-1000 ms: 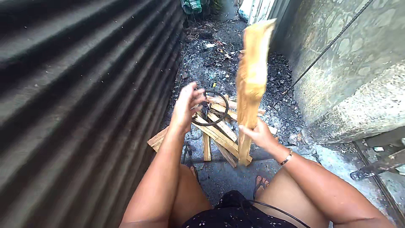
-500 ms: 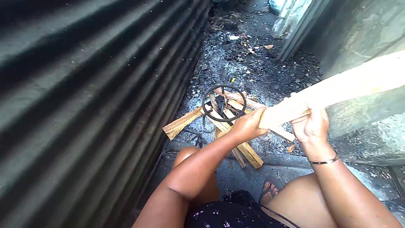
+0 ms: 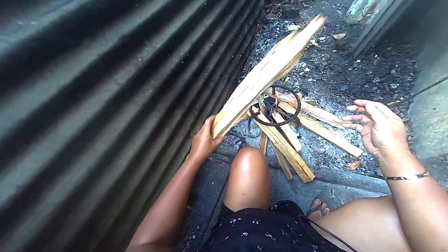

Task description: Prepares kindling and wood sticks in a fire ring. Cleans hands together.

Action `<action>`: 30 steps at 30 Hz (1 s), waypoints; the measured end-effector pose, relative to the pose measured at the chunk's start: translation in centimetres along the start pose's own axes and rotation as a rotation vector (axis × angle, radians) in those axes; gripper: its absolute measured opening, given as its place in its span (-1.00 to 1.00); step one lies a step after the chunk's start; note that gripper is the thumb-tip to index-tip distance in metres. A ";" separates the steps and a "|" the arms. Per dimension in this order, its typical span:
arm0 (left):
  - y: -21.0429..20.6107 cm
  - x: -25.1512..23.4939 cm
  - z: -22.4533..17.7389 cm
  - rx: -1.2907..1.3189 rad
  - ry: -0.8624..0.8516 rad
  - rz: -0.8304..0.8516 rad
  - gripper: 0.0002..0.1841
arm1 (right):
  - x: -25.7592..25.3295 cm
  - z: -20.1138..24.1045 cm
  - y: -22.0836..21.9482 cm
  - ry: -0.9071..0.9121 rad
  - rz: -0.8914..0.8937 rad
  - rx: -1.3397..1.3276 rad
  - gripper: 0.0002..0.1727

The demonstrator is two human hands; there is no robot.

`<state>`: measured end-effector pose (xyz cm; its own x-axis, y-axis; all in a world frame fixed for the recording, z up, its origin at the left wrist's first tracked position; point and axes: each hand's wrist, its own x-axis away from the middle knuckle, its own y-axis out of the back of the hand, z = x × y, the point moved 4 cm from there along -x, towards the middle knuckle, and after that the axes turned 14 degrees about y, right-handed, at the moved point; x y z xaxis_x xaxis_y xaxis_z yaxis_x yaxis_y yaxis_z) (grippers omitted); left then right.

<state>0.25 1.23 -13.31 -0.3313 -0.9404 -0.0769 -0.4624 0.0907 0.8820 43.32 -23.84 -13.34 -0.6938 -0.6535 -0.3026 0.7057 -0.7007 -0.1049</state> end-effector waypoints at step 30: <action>-5.3 5.4 -18.6 0.245 -0.519 0.182 -0.16 | 3.3 -1.9 -10.1 -0.241 0.283 -0.748 0.08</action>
<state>16.18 -10.42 -9.79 -0.7526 -0.6254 -0.2059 -0.5161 0.3663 0.7742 34.18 -18.39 -15.09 -0.4273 -0.8794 -0.2101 0.7079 -0.1809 -0.6828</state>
